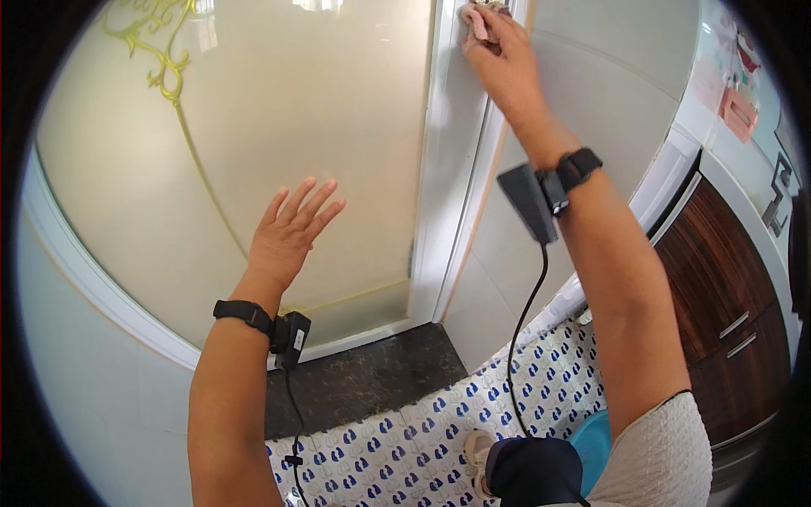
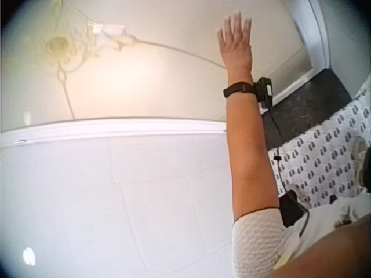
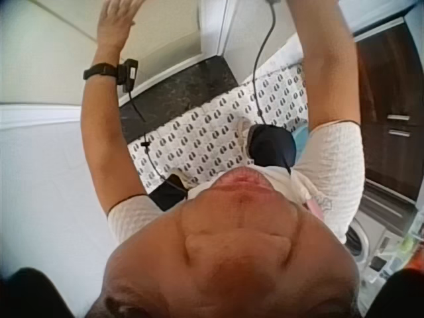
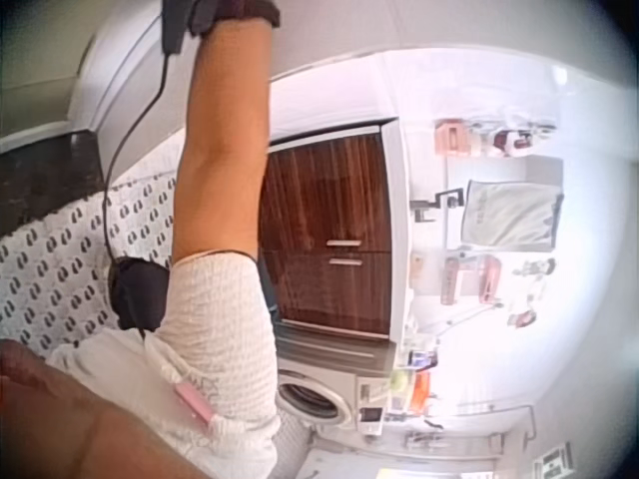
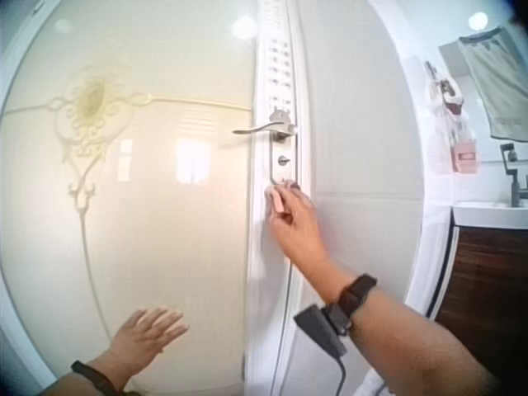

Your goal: The person wipes a glass door with a cloth, rinses the cloth in a basin of water, and wipes the inside and outside surfaces of a cabinet door under a sink.

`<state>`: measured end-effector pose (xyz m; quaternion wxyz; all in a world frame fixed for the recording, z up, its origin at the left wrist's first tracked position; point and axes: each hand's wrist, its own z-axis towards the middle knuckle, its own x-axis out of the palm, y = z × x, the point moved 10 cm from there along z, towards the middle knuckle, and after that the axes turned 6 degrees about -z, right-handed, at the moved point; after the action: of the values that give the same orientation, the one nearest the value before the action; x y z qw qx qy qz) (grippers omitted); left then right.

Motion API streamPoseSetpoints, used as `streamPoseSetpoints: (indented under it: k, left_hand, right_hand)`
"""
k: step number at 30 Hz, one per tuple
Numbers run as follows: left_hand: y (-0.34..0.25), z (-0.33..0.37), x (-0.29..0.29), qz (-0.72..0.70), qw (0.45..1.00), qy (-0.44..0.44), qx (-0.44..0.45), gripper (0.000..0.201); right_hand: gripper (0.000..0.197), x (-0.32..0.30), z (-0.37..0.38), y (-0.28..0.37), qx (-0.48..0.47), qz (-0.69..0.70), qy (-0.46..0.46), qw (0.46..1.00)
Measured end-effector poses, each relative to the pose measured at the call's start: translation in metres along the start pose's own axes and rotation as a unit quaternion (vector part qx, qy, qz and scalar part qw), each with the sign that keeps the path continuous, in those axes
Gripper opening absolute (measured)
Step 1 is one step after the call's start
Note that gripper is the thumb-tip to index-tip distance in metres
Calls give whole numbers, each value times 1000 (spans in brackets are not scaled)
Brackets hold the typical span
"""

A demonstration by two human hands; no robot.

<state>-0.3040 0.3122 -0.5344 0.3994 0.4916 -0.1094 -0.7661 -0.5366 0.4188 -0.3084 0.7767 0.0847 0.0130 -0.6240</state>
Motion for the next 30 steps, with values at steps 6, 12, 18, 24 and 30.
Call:
streamPoseSetpoints:
  k: [6, 12, 18, 24, 30]
  left_hand:
    - [3, -2, -2, -55, 998, -6, -14, 80]
    - [10, -8, -4, -44, 999, -9, -13, 84]
    - [1, -2, 3, -19, 999, -28, -6, 91]
    - [6, -7, 4, -71, 997, -8, -27, 93]
    - [-1, 1, 3, -82, 996, 5, -19, 94]
  right_hand:
    - [58, 19, -101, 22, -102, -153, 70, 980]
    - [67, 44, -141, 34, -164, -164, 259, 938]
    - [67, 11, -28, -6, 2, -125, 94, 988]
    - [71, 30, -120, -7, 19, -121, 94, 988]
    - [71, 53, -290, -20, 114, -108, 244, 957]
